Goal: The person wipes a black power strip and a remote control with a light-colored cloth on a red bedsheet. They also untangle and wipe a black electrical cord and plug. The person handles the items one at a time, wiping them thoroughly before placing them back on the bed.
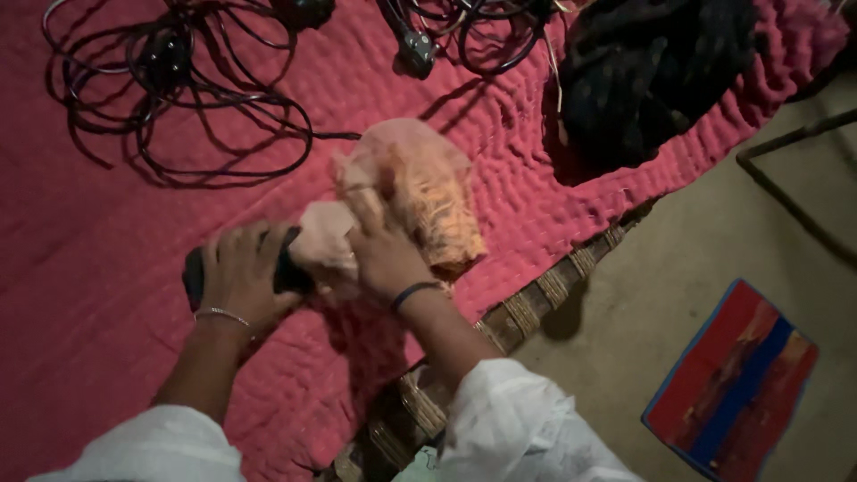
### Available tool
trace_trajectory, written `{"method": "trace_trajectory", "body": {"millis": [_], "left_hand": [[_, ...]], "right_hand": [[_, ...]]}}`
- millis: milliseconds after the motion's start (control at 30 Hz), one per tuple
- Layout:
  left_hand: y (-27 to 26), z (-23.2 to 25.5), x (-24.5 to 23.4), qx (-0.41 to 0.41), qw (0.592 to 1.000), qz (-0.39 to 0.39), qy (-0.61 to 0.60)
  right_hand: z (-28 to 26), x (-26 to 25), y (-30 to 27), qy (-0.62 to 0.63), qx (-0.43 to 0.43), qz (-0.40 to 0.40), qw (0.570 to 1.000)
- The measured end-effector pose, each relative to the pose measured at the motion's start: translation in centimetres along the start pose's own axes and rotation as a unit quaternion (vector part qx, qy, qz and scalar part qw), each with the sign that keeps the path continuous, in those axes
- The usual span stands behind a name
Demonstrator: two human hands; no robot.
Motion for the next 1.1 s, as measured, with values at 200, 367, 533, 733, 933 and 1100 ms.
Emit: {"method": "trace_trajectory", "body": {"millis": [200,367,533,733,933,1100], "left_hand": [[-3.5,0.0,0.7,-0.052,0.998,-0.017,0.012],[-8.0,-1.7,0.2,-0.078,0.995,0.010,0.064],[-7.1,0.0,-1.3,-0.061,0.998,-0.007,0.007],[-0.5,9.0,-0.1,0.006,0.999,0.036,-0.024],[5.3,18.2,1.2,0.124,0.992,0.013,-0.008],[4.4,18.0,0.8,0.146,0.989,0.034,-0.005]], "right_hand": [[1.0,-3.0,0.2,0.058,0.033,-0.031,0.997],[-3.0,-9.7,-3.2,0.061,-0.029,0.162,0.984],[-0.9,-10.7,-1.8,-0.083,0.066,0.139,0.985],[2.9,-8.0,-2.5,-0.042,0.186,0.161,0.968],[7.5,-8.5,-7.2,-0.055,0.338,0.221,0.913],[10.7,-9.7,-5.4,-0.015,0.313,0.163,0.936]]}}
Point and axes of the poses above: each hand's wrist, its own y-axis towards the middle knuckle, its own x-axis out of the palm, z = x × y, the point moved 7 cm from there along y, towards the middle knuckle, and after that the axes turned 9 degrees about -x, right-handed, at the moved point
